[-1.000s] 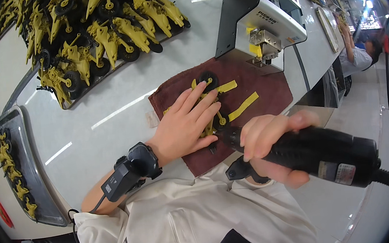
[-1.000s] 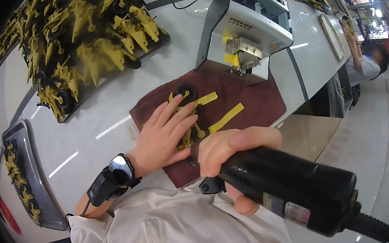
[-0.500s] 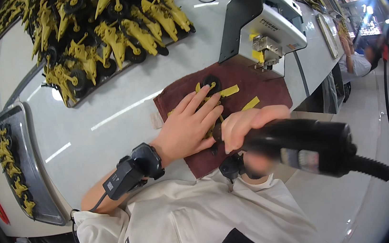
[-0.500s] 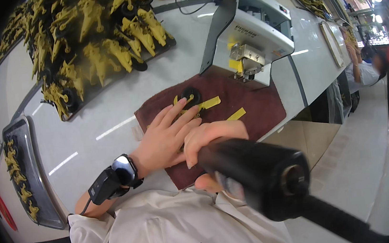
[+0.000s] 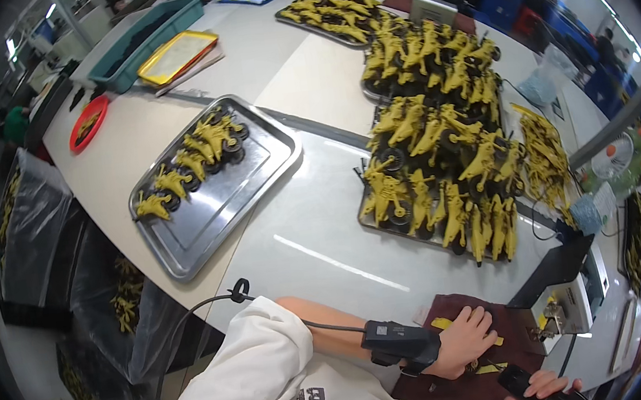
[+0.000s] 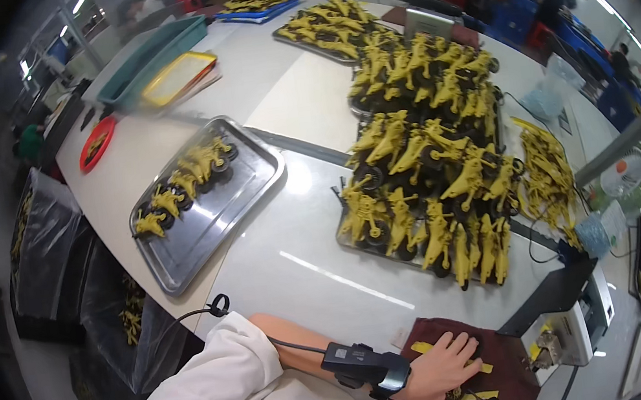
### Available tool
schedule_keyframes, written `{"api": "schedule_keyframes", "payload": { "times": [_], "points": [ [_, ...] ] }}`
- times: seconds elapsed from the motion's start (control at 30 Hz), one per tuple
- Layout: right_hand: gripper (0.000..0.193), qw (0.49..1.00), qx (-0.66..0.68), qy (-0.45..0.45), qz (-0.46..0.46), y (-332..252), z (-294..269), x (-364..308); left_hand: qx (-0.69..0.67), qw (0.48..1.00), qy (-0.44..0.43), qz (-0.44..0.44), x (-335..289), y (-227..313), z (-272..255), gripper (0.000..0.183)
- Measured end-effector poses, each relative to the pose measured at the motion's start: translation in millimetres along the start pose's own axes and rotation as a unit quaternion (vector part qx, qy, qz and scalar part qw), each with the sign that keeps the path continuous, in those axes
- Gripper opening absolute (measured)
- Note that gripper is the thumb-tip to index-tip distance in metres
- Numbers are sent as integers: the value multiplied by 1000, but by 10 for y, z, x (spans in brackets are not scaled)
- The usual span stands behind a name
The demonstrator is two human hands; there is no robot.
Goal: The person picks up a toy motorcycle from a pile, places it on a cloth, and uses a power tool on it before placing it onto a tray and repeating the process.
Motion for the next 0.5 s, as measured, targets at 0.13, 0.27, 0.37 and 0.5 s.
{"api": "schedule_keyframes", "payload": {
  "times": [0.13,0.27,0.37,0.5],
  "points": [
    [58,999,5,36,-4,112,-251,112,-179,979,87,38,-405,-316,-180,55],
    [45,994,-45,91,29,175,-445,154,-314,921,226,-42,-1354,-808,-646,48],
    [37,987,-55,120,96,302,-613,13,-219,919,302,-127,-1758,-960,-637,38],
    [39,973,-82,177,125,371,-485,-31,-343,823,364,-267,-2096,-1070,-613,36]
  ]
}}
Point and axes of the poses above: each hand's wrist, its own x-axis towards the middle knuckle, its own z-axis out of the palm, y = z × x, the point moved 2 cm from there along x, towards the middle knuckle, and after that the axes turned 11 degrees about -y, right-handed, at the moved point
